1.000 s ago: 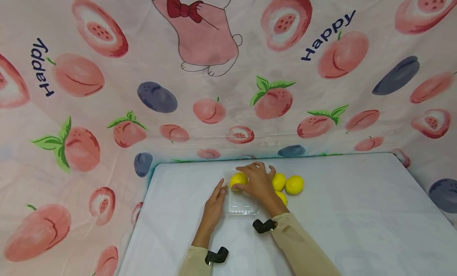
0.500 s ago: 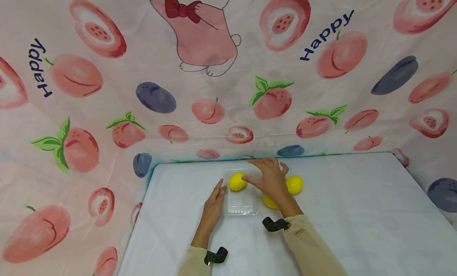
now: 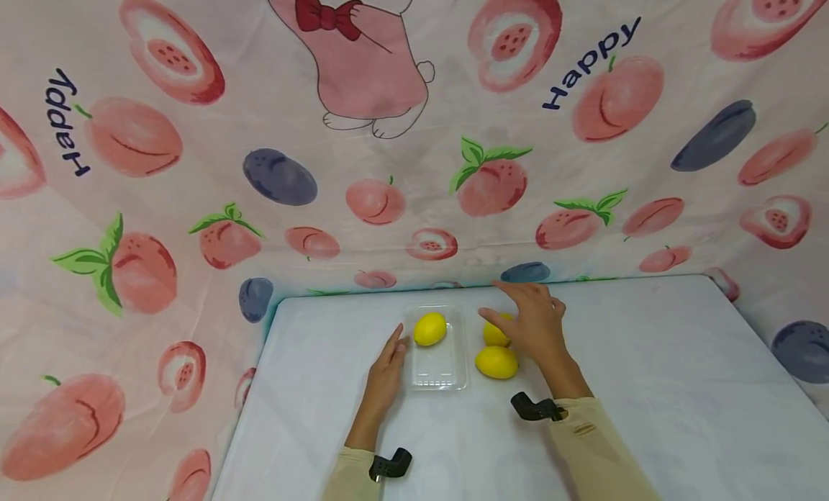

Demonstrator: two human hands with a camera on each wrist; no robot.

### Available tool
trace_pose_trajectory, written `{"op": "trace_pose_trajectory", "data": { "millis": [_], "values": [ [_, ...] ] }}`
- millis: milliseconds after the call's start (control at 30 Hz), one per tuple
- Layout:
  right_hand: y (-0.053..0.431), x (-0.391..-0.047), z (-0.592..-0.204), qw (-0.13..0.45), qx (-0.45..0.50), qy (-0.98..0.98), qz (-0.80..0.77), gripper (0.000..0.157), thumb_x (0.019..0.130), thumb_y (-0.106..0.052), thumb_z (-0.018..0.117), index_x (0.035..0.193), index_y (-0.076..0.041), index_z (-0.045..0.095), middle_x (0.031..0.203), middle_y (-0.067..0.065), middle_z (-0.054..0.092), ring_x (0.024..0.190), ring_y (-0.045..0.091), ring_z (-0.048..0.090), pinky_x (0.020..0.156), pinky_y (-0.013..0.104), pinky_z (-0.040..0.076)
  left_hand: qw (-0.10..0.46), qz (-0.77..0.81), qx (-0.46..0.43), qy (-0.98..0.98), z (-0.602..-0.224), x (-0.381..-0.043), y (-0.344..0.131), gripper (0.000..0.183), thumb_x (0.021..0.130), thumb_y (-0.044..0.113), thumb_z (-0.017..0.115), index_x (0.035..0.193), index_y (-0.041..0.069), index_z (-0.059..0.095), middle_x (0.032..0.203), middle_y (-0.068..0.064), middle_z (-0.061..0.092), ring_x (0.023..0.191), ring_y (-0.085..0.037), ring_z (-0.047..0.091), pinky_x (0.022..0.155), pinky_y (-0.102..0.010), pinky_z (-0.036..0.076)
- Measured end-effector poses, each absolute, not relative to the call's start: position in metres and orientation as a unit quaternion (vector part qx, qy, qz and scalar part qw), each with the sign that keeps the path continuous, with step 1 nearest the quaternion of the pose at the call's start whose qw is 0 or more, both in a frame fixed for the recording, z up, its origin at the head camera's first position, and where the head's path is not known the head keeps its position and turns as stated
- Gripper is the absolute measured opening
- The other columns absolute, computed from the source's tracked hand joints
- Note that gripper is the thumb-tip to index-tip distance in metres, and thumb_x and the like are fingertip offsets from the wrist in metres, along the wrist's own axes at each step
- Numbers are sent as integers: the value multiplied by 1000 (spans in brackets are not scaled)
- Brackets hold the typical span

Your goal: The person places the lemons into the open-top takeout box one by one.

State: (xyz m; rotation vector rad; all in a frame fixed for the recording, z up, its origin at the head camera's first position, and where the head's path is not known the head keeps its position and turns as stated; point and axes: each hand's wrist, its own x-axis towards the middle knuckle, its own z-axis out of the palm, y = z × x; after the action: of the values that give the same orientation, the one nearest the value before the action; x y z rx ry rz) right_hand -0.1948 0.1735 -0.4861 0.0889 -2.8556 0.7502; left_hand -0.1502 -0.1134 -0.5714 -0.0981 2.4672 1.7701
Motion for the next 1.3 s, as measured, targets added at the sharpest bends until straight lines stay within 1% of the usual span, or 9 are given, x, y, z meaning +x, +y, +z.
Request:
{"op": "trace_pose_trajectory", "data": {
  "millis": [167,333,433,567,700,833,1100,1300],
  "values": [
    [202,-189,-497,93,11,-963,254,73,87,-66,70,148,-30,55,145,11,61,130,45,42,96,73,32,48,582,-31,811,-570,-150,-113,47,110,42,40,157,40,38,151,-4,56,145,-30,47,122,-56,31],
    [225,-182,-510,99,-1,-966,238,76,86,-66,70,149,-27,54,139,18,64,128,50,43,89,73,36,53,582,-34,811,-570,-149,-113,47,111,42,40,157,41,37,152,-3,56,145,-29,47,123,-56,31],
    [235,-178,-518,94,-9,-968,232,79,85,-71,67,149,-26,54,139,21,62,127,52,43,86,73,38,55,584,-35,809,-569,-149,-113,46,111,41,40,157,42,37,152,-3,55,146,-29,46,123,-56,30],
    [242,-175,-528,77,-17,-970,229,84,84,-78,62,148,-25,54,141,22,61,126,52,43,86,73,39,61,585,-40,808,-567,-148,-112,46,110,42,40,156,44,37,153,-2,54,147,-28,44,124,-55,29],
    [244,-171,-535,70,-15,-971,227,82,83,-76,66,146,-24,56,140,23,62,125,53,45,83,74,42,62,585,-41,808,-566,-147,-113,46,110,44,40,156,45,37,153,-2,54,147,-27,45,124,-55,29],
    [245,-169,-543,68,-12,-972,226,81,82,-72,71,145,-23,58,140,23,61,124,53,46,82,75,43,58,585,-35,808,-567,-148,-113,47,110,44,40,157,43,37,152,-2,55,147,-29,45,123,-56,29],
    [246,-165,-556,63,-12,-969,237,85,81,-76,68,145,-21,58,141,20,62,124,52,48,85,76,42,50,585,-32,809,-568,-149,-113,47,110,42,41,157,40,39,151,-3,57,145,-29,46,123,-56,30],
    [245,-164,-562,63,-18,-968,243,84,81,-75,69,146,-22,57,140,21,62,125,50,49,87,75,41,53,584,-34,809,-569,-149,-113,47,110,42,42,157,41,38,151,-3,56,146,-29,46,123,-56,30]
  ]
}}
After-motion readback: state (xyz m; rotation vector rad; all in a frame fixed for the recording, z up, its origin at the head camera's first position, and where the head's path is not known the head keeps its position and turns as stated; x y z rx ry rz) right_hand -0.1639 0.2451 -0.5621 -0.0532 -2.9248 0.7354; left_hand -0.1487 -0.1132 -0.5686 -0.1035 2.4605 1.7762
